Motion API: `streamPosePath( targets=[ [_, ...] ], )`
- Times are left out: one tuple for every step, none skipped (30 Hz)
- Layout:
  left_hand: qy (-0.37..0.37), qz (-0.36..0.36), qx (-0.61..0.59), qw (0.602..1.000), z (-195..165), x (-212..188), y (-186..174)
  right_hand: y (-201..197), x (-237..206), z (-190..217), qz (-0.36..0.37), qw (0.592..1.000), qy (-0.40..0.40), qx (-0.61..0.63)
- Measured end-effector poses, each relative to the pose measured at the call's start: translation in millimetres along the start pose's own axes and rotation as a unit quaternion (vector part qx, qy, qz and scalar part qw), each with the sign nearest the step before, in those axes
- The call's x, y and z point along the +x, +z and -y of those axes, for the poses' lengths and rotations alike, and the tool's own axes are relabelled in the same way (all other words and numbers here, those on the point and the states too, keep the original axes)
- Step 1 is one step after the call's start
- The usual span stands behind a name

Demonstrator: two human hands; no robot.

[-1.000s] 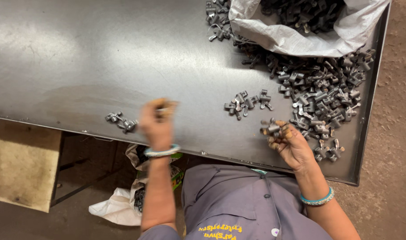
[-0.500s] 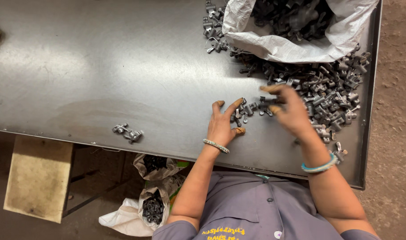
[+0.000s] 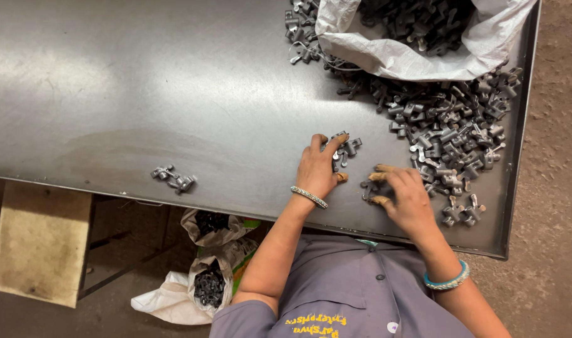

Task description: The person picks small metal castings one at a time from a pile on a metal table, turns each part over in their hands, and places it into a bag below the table. They occasionally sweep groups of parts together and continue sorting through the pile.

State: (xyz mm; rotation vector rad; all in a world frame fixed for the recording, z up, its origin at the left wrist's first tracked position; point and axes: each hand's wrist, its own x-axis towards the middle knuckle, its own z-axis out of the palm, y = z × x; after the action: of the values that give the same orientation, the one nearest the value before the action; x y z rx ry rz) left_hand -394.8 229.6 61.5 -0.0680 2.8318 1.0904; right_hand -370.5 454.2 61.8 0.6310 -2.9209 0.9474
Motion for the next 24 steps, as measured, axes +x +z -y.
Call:
streamPosePath(
  targets=[
    [-0.001,0.006,0.002,1.000,-0.7,-0.3,-0.1,4.5,-1.2,-0.2,-0.002,1.000,-0.011,0.001],
    [0.002,0.004,0.004,1.000,-1.2,-0.8,-0.5,8.7,-2.6,-1.1,-0.005,1.000,-0.021,0.001],
    [0.006,0.002,0.006,1.000,-2.0,-1.1,-0.7,11.7,-4.5,-4.1,-0.007,1.000,-0.001,0.018],
    [0.012,-0.002,0.009,1.000,-2.8,-1.3,-1.0,14.4,-6.1,-8.7,-0.010,0.999,0.018,0.034],
    [0.011,0.000,0.012,1.000,-3.7,-1.7,-1.1,17.6,-7.9,-14.1,-0.013,0.998,0.036,0.051],
    [0.010,0.002,0.014,1.000,-4.6,-2.2,-1.1,21.9,-9.6,-19.7,-0.003,0.973,0.092,0.212],
    [0.009,0.005,0.015,1.000,-5.6,-2.6,-0.9,26.1,-11.2,-26.6,0.009,0.919,0.146,0.366],
    [0.006,0.006,0.014,1.000,-6.4,-3.2,-0.8,29.4,-13.5,-34.4,0.021,0.838,0.196,0.508],
    [0.005,0.009,0.013,1.000,-7.6,-4.1,-0.2,31.3,-17.8,-42.5,0.021,0.790,0.225,0.570],
    [0.005,0.013,0.012,1.000,-8.5,-4.8,0.2,33.0,-22.1,-49.7,0.019,0.736,0.253,0.627],
    [0.009,0.015,0.014,1.000,-9.4,-5.6,0.8,35.5,-25.8,-56.1,0.015,0.677,0.279,0.681],
    [0.015,0.017,0.015,1.000,-10.1,-6.3,1.3,38.6,-28.0,-61.6,0.016,0.651,0.303,0.696],
    [0.020,0.018,0.017,0.999,-10.8,-6.9,1.9,40.7,-29.2,-66.7,0.018,0.623,0.327,0.710],
    [0.026,0.018,0.016,0.999,-11.0,-7.4,2.3,42.3,-30.3,-70.3,0.019,0.594,0.350,0.724],
    [0.031,0.018,0.014,0.999,-11.1,-7.9,2.8,43.5,-32.0,-72.0,0.018,0.595,0.357,0.720],
    [0.035,0.017,0.013,0.999,-10.8,-8.1,3.0,44.6,-33.2,-72.2,0.018,0.595,0.365,0.716],
    [0.033,0.023,0.009,0.999,-10.2,-8.4,3.2,44.9,-32.7,-72.0,0.019,0.594,0.373,0.712],
    [0.031,0.028,0.005,0.999,-9.4,-8.6,3.0,43.9,-31.1,-71.1,0.039,0.618,0.350,0.703],
    [0.029,0.033,0.001,0.999,-8.3,-8.7,2.8,41.4,-29.7,-69.6,0.060,0.642,0.327,0.691],
    [0.032,0.026,-0.011,0.999,-7.2,-9.0,2.3,38.5,-27.4,-67.1,0.079,0.664,0.302,0.679],
    [0.036,0.020,-0.022,0.999,-6.0,-9.5,1.6,35.2,-21.9,-65.2,0.111,0.697,0.307,0.638],
    [0.039,0.013,-0.033,0.999,-4.7,-9.8,0.3,30.6,-12.8,-64.0,0.143,0.727,0.311,0.595],
    [0.031,0.009,-0.043,0.999,-3.7,-10.3,-1.0,25.1,-4.3,-62.2,0.174,0.754,0.314,0.549],
    [0.023,0.004,-0.052,0.998,-2.6,-10.8,-2.6,18.9,3.1,-59.6,0.179,0.769,0.308,0.530]
  ],
)
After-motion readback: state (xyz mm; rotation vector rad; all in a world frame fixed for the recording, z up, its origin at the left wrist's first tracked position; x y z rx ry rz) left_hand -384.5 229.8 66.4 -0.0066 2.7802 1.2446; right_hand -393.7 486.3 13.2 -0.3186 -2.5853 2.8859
